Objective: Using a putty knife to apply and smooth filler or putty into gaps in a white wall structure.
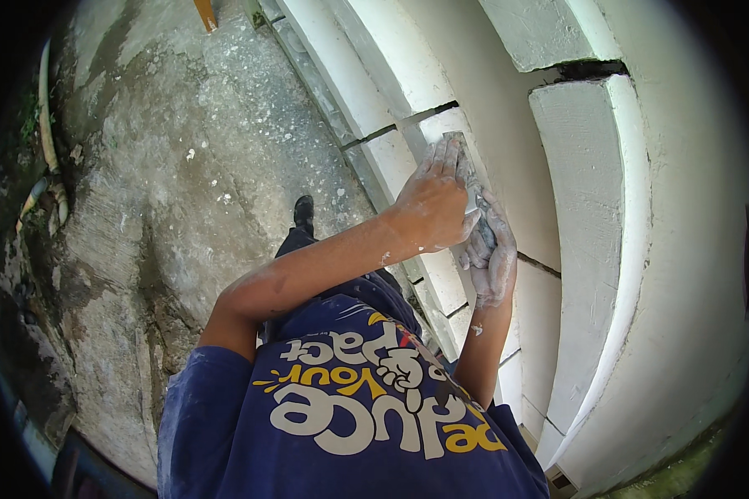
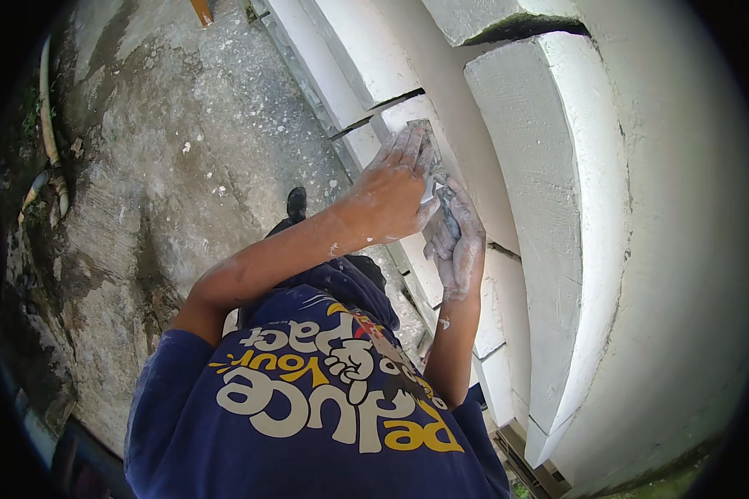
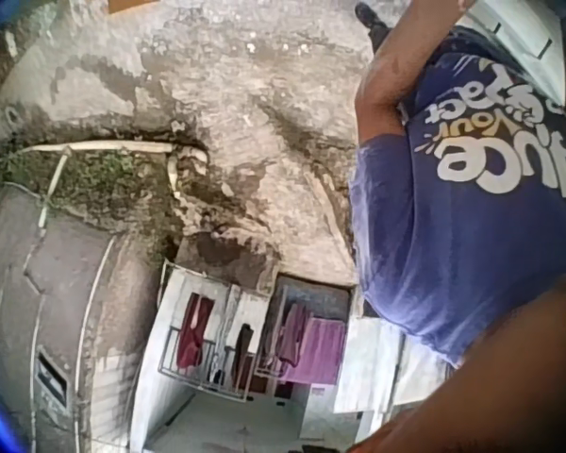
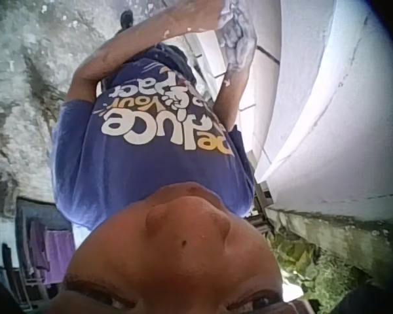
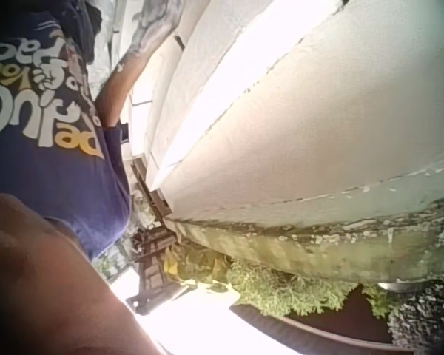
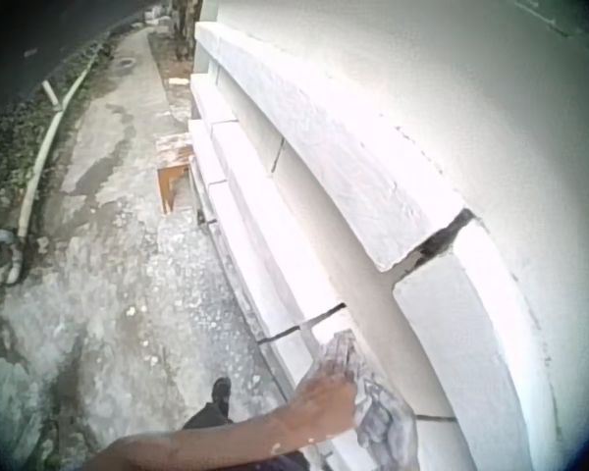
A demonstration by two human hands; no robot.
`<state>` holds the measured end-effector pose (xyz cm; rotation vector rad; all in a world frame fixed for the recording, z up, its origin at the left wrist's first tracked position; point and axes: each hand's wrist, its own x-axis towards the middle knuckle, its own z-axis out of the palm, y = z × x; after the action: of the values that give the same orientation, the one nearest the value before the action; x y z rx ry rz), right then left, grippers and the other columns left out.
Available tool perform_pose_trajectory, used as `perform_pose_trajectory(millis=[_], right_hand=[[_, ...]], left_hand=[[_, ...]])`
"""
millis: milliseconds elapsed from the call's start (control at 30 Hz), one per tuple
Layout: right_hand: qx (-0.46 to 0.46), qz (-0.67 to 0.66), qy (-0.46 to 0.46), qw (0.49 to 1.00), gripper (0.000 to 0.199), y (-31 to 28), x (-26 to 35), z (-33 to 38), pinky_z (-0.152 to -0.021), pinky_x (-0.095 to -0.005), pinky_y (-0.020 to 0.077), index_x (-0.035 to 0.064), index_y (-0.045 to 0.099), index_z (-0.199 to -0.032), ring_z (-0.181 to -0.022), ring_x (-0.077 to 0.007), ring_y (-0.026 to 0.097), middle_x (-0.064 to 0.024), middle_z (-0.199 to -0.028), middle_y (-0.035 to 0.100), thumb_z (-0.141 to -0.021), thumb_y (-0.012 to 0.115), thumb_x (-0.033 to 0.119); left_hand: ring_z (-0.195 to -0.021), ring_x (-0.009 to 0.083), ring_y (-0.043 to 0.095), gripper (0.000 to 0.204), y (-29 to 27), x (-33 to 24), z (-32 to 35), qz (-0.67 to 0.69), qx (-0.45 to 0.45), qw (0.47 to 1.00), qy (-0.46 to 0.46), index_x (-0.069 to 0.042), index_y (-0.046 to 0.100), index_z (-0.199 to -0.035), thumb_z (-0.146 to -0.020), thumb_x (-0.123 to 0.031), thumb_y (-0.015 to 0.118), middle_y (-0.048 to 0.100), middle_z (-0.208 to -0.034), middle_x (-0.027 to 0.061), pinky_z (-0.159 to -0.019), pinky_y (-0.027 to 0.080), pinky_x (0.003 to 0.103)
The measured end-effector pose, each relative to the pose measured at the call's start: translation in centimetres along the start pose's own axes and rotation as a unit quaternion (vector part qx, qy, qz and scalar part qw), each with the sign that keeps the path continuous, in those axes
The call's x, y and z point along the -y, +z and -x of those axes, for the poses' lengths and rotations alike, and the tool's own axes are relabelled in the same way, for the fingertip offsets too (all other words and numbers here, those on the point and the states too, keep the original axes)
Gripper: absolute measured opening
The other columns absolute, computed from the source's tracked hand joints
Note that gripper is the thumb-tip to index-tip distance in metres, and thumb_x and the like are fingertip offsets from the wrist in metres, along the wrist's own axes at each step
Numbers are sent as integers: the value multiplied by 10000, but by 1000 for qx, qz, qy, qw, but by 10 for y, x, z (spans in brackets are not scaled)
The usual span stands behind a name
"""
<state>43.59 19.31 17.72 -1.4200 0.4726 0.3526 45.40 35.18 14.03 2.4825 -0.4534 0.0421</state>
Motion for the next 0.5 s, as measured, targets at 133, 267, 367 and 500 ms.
perform_pose_trajectory(millis=[133, 267, 367, 500], right_hand=[[-6, 5, -24, 1000, 432, 25, 17, -23, -365, -230, 388, 35, 529, -1397, -512, -71, 474, -48, -897, 648, -1007, 504, 219], [52, -11, -23, 998, 441, 12, 9, -21, -398, -246, 424, 41, 530, -1404, -486, -72, 473, -40, -893, 654, -1005, 509, 227], [15, -13, 6, 1000, 457, 0, 0, -3, -400, -244, 420, 40, 519, -1420, -483, -72, 469, -42, -888, 654, -1007, 509, 235], [-53, -14, 44, 998, 481, -29, -3, 35, -376, -250, 344, 61, 504, -1443, -411, -61, 325, 18, -666, 513, -1005, 510, 257]], left_hand=[[-1486, 487, 289, 720, -8, 15, -24, 26, 22, 999, -18, 212, 573, -1270, -975, -445, 540, 402, -1461, 446, -1249, 165, 524], [-1472, 510, 297, 709, -15, 19, -23, 43, 48, 998, -23, 210, 541, -1300, -977, -422, 533, 354, -1474, 465, -1245, 173, 531], [-1472, 536, 275, 738, -7, 9, -7, 24, 61, 998, 8, 229, 456, -1373, -975, -388, 533, 285, -1507, 479, -1244, 171, 538], [-1488, 531, 238, 779, 10, -17, 22, 60, 41, 996, 50, 227, 382, -1423, -960, -376, 553, 279, -1521, 464, -1252, 143, 532]])
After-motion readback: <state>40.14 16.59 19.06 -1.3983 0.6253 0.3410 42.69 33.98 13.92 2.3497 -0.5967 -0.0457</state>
